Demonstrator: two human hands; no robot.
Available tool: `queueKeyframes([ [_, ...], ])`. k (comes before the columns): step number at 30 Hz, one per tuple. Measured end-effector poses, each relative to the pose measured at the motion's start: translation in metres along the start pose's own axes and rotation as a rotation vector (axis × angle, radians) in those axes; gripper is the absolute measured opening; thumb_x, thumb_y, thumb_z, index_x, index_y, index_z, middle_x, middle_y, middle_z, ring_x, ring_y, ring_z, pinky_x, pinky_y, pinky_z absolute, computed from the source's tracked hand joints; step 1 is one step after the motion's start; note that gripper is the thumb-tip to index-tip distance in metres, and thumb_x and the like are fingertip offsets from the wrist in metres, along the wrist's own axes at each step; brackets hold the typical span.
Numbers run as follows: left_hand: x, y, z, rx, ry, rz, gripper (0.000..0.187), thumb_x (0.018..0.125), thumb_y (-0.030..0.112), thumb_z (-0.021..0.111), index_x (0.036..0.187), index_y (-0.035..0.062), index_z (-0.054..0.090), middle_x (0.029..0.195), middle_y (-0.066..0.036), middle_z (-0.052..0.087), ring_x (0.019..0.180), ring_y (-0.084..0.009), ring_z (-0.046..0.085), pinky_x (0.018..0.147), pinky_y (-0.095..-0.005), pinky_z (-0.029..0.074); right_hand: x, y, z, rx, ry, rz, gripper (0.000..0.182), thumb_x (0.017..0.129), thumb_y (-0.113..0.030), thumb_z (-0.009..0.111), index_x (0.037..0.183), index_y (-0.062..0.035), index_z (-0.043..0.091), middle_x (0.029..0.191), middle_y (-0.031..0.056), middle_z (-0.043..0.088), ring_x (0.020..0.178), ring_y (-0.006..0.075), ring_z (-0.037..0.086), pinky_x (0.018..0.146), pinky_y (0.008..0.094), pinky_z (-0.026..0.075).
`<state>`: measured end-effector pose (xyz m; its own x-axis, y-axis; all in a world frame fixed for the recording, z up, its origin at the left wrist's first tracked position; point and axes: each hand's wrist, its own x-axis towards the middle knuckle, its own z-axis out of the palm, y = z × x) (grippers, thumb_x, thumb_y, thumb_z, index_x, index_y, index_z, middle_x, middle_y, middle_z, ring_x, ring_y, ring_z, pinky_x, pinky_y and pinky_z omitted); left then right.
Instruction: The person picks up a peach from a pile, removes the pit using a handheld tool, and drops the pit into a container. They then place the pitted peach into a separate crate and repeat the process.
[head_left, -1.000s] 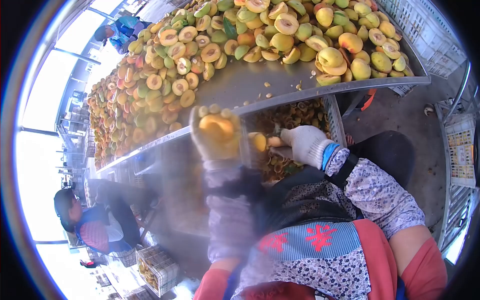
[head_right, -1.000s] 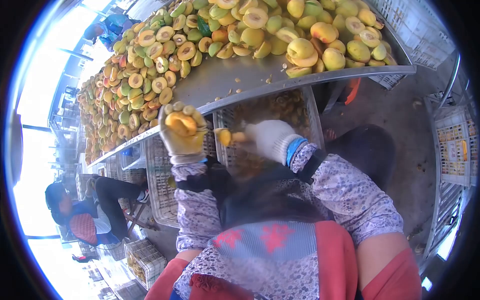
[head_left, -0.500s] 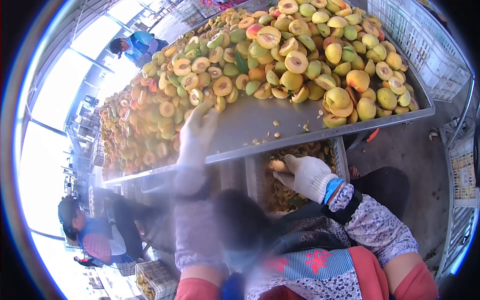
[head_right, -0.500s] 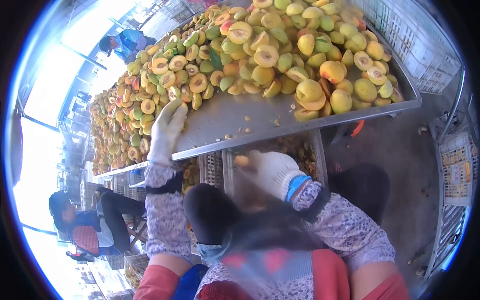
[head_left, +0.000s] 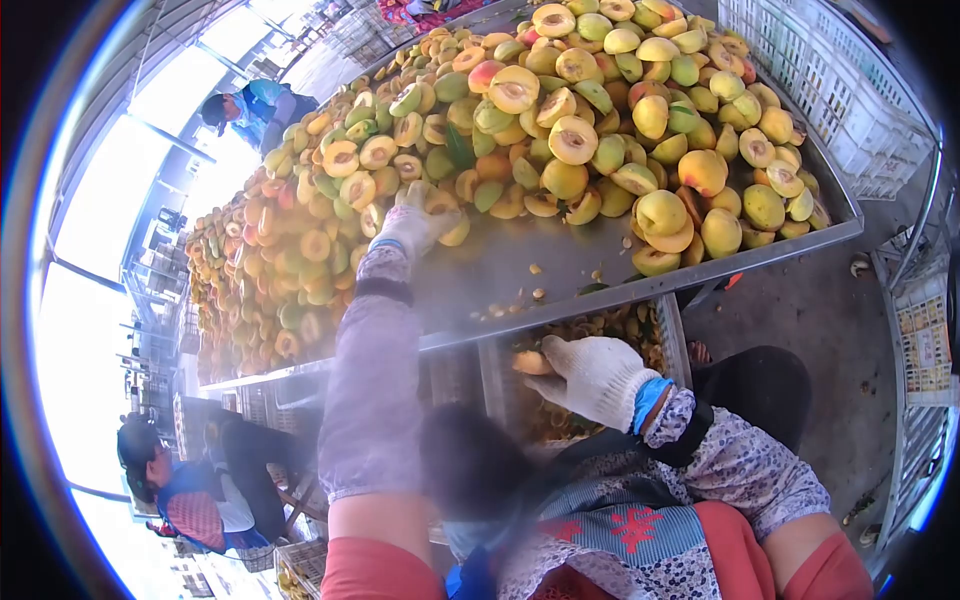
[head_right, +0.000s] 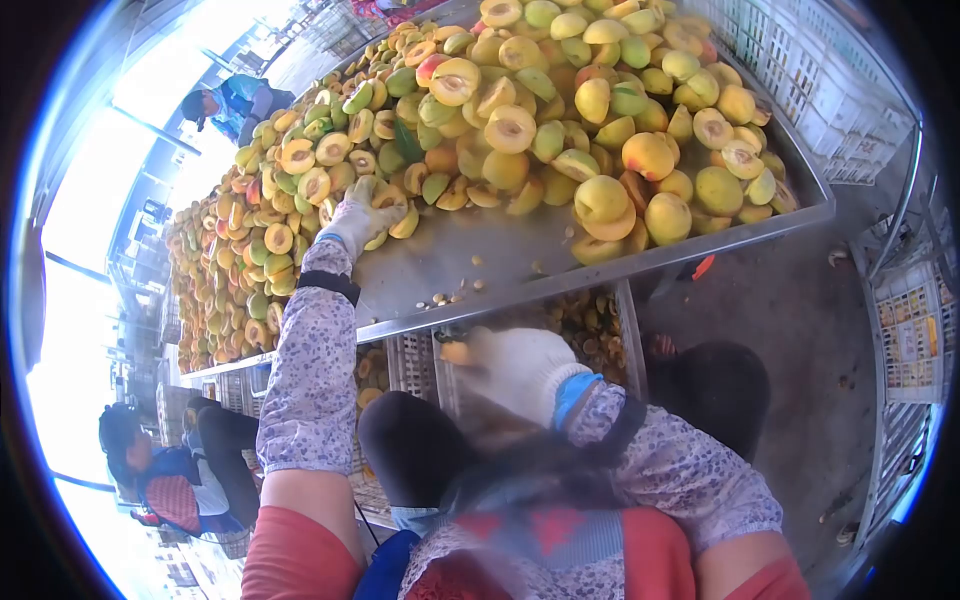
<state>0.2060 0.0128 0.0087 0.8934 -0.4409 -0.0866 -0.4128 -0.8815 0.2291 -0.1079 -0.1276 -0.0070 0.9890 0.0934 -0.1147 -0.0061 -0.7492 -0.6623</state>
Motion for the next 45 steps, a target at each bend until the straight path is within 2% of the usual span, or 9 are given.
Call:
queueKeyframes([
  [5,-0.040,0.055,-0.023,0.079,-0.206,-0.019,0.099,0.073,0.051,0.078,0.152,0.0098,0.033,0.153,-0.025,0.034,0.137,-0.0381,0.043,0.113,-0.0409,0.038,0.001,-0.002,0.007,0.050,0.099,-0.007,0.040,0.095,-0.044,0.051,0.096,-0.0059,0.064,0.084,0.0193,0.070,0.083,0.0402,0.068,0.074,0.0501,0.053],
  [11,-0.068,0.048,0.010,-0.230,-0.065,0.138,0.067,0.078,0.032,0.080,0.130,0.0001,0.052,0.121,-0.018,0.063,0.113,-0.0274,0.061,0.096,-0.0351,0.049,0.010,-0.003,0.001,0.117,0.317,0.048,0.033,0.090,-0.034,0.067,0.100,-0.0030,0.059,0.081,0.0232,0.066,0.082,0.0437,0.065,0.070,0.0488,0.052],
  [15,-0.135,0.069,0.013,-1.041,-0.096,0.016,0.041,0.090,0.027,0.072,0.119,0.0029,0.056,0.105,-0.008,0.065,0.089,-0.0155,0.066,0.073,-0.0248,0.054,0.018,-0.001,0.007,0.311,0.554,-0.086,0.027,0.093,-0.027,0.066,0.101,-0.0014,0.059,0.082,0.0261,0.065,0.084,0.0470,0.062,0.067,0.0499,0.049],
  [17,-0.156,0.073,0.031,-0.954,0.332,0.274,0.039,0.095,0.037,0.065,0.117,0.0055,0.057,0.103,-0.008,0.066,0.085,-0.0183,0.067,0.072,-0.0274,0.055,0.021,-0.003,0.009,0.332,0.568,-0.057,0.028,0.094,-0.027,0.065,0.100,-0.0007,0.059,0.082,0.0265,0.064,0.083,0.0472,0.062,0.066,0.0501,0.048],
  [18,-0.161,0.076,0.032,-0.959,0.328,0.267,0.039,0.095,0.037,0.065,0.117,0.0055,0.057,0.103,-0.008,0.066,0.085,-0.0183,0.067,0.072,-0.0274,0.055,0.023,-0.001,0.011,0.330,0.560,-0.052,0.028,0.094,-0.027,0.065,0.100,-0.0007,0.059,0.082,0.0265,0.064,0.083,0.0472,0.062,0.066,0.0501,0.048],
  [20,-0.174,0.083,0.030,-1.825,0.031,0.044,0.043,0.100,0.046,0.053,0.117,0.0067,0.057,0.104,-0.008,0.065,0.086,-0.0190,0.066,0.072,-0.0321,0.056,0.027,0.004,0.017,0.322,0.446,0.044,0.034,0.095,-0.035,0.058,0.103,-0.0020,0.060,0.087,0.0268,0.066,0.087,0.0467,0.062,0.075,0.0532,0.050],
  [24,-0.179,0.082,0.040,-1.661,0.200,0.197,0.051,0.101,0.053,0.047,0.117,0.0049,0.057,0.101,-0.011,0.063,0.085,-0.0208,0.065,0.069,-0.0342,0.055,0.027,-0.004,0.015,0.183,0.428,0.065,0.036,0.095,-0.038,0.057,0.102,-0.0024,0.060,0.085,0.0253,0.066,0.086,0.0450,0.063,0.074,0.0528,0.050],
  [31,-0.181,0.076,0.037,-1.914,0.080,-0.022,0.059,0.101,0.053,0.048,0.119,-0.0032,0.054,0.096,-0.014,0.060,0.085,-0.0233,0.062,0.072,-0.0338,0.052,0.033,-0.019,0.024,0.071,0.460,-0.010,0.030,0.092,-0.030,0.065,0.102,-0.0024,0.057,0.076,0.0227,0.065,0.077,0.0449,0.063,0.066,0.0521,0.049],
  [45,-0.182,0.086,0.052,-1.675,0.369,-0.095,0.050,0.100,0.045,0.054,0.097,-0.0035,0.064,0.085,-0.013,0.065,0.067,-0.0211,0.064,0.060,-0.0309,0.054,0.026,-0.012,0.040,0.382,0.219,0.088,0.031,0.097,-0.031,0.057,0.102,-0.0013,0.061,0.088,0.0264,0.067,0.091,0.0469,0.062,0.077,0.0518,0.051],
])
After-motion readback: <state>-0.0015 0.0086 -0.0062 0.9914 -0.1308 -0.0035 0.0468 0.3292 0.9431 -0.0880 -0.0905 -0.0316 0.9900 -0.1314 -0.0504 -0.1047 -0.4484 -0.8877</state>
